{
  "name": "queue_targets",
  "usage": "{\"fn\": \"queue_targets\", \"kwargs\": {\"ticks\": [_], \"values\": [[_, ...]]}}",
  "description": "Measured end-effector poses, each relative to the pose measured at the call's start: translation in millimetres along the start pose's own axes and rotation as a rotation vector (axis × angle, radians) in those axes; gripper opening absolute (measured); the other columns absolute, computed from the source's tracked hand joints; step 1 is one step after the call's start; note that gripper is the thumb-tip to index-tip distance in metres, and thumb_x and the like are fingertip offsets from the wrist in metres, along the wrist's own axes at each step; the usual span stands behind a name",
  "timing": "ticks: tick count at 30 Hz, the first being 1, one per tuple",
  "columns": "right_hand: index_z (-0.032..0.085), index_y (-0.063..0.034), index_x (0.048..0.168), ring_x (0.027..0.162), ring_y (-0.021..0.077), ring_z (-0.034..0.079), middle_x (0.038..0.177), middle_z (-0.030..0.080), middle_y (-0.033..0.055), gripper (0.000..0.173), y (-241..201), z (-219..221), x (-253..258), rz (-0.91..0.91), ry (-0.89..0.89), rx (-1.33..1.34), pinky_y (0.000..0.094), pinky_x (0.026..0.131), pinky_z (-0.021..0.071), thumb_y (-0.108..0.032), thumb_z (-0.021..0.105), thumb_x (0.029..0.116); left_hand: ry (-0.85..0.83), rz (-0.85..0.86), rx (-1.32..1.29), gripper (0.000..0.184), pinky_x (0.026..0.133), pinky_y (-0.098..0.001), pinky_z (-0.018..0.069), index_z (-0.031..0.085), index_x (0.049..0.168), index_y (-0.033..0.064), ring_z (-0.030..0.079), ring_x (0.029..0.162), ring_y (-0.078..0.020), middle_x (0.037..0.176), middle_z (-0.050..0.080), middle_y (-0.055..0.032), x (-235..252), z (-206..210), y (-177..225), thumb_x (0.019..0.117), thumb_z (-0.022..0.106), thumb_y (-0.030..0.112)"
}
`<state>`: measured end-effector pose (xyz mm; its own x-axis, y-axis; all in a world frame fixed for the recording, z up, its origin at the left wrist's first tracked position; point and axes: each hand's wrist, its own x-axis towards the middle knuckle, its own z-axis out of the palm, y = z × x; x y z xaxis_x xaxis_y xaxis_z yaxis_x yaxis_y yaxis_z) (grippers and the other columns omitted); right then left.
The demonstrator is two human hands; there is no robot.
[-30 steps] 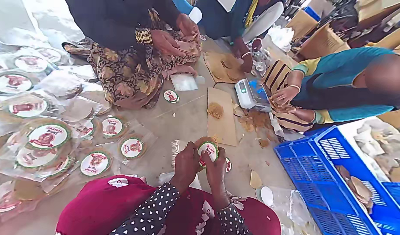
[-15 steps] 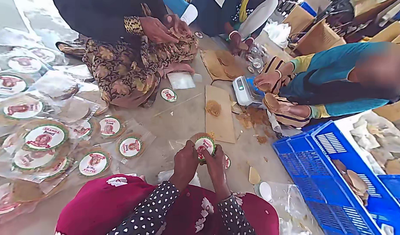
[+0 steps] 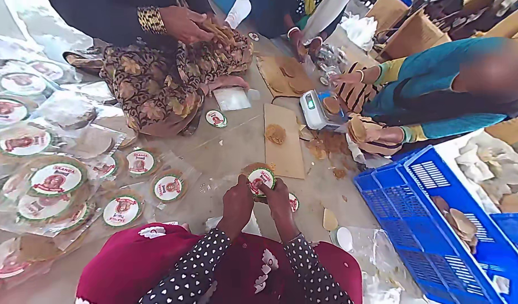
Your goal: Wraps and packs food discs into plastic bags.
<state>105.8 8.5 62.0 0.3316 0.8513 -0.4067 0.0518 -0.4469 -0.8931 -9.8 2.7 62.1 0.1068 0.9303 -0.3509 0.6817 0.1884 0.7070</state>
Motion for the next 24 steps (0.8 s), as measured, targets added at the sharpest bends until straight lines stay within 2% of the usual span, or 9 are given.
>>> {"fn": "queue_targets", "kwargs": {"ticks": [5,8,12,16,18,20,22,24], "values": [[0.058,0.004,0.12,0.07,0.0204,0.073,0.093,0.07,0.0158,0.036,-1,-1,-7,-0.154,0.029,-0.256,0.0347,0.064,0.0643,-0.009,0.076,0.0919,0.138,0.028,0.043,0.03,0.084,-0.0529,0.0554,0.056,0.126,-0.0027,0.072,0.096,-0.0388,0.096,0.072,-0.0208,-1,0,-2,0.1091,0.041,0.018],[0.06,0.0015,0.116,0.067,0.0179,0.071,0.09,0.07,0.0129,0.033,-4,-4,-14,-0.21,0.017,-0.342,0.0333,0.06,0.0619,-0.012,0.077,0.0908,0.2,0.007,-0.018,0.032,0.085,-0.0532,0.0555,0.056,0.129,-0.0026,0.072,0.095,-0.0388,0.097,0.072,-0.0209,0,-2,-4,0.1093,0.043,0.018],[0.065,-0.0006,0.114,0.065,0.0143,0.066,0.086,0.069,0.0094,0.031,-12,-14,-19,-0.252,-0.028,-0.462,0.0309,0.06,0.057,-0.017,0.077,0.0909,0.303,0.046,-0.059,0.032,0.079,-0.0533,0.0561,0.059,0.127,-0.002,0.073,0.087,-0.038,0.088,0.072,-0.0186,0,1,-8,0.1094,0.043,0.019],[0.069,-0.0055,0.116,0.073,0.0153,0.066,0.091,0.07,0.0079,0.028,-21,-17,-20,-0.224,-0.149,-0.654,0.0354,0.07,0.0551,-0.023,0.072,0.0948,0.365,0.064,-0.076,0.028,0.076,-0.0558,0.0558,0.062,0.12,-0.0031,0.073,0.085,-0.0407,0.086,0.072,-0.0209,-1,0,-9,0.1077,0.046,0.016],[0.069,-0.0048,0.117,0.078,0.0181,0.066,0.092,0.069,0.0096,0.026,-28,-14,-22,-0.227,-0.196,-0.74,0.0376,0.075,0.0541,-0.023,0.068,0.0975,0.413,0.103,-0.095,0.026,0.074,-0.0561,0.0559,0.063,0.115,-0.005,0.072,0.081,-0.041,0.083,0.071,-0.0214,0,2,-11,0.1064,0.047,0.014],[0.067,-0.0028,0.119,0.086,0.0235,0.066,0.096,0.069,0.0134,0.027,-37,-10,-25,-0.233,-0.245,-0.838,0.042,0.082,0.0528,-0.022,0.063,0.1014,0.406,0.115,-0.116,0.026,0.074,-0.0554,0.0559,0.062,0.116,-0.0055,0.072,0.081,-0.04,0.083,0.071,-0.0209,-1,2,-10,0.1063,0.047,0.013],[0.065,-0.0004,0.121,0.087,0.0264,0.064,0.096,0.066,0.0159,0.027,-46,-8,-27,-0.237,-0.291,-0.922,0.0437,0.083,0.051,-0.021,0.057,0.1046,0.406,0.135,-0.131,0.026,0.075,-0.0554,0.0561,0.062,0.116,-0.006,0.072,0.08,-0.0403,0.083,0.071,-0.0211,-2,3,-10,0.1063,0.049,0.013],[0.064,0.0003,0.124,0.093,0.0291,0.065,0.101,0.067,0.0181,0.028,-54,-7,-26,-0.239,-0.331,-0.986,0.0457,0.087,0.0509,-0.02,0.055,0.106,0.431,0.158,-0.145,0.025,0.073,-0.0553,0.0564,0.063,0.115,-0.0065,0.072,0.078,-0.04,0.081,0.071,-0.0208,-1,4,-10,0.1054,0.05,0.012]]}}
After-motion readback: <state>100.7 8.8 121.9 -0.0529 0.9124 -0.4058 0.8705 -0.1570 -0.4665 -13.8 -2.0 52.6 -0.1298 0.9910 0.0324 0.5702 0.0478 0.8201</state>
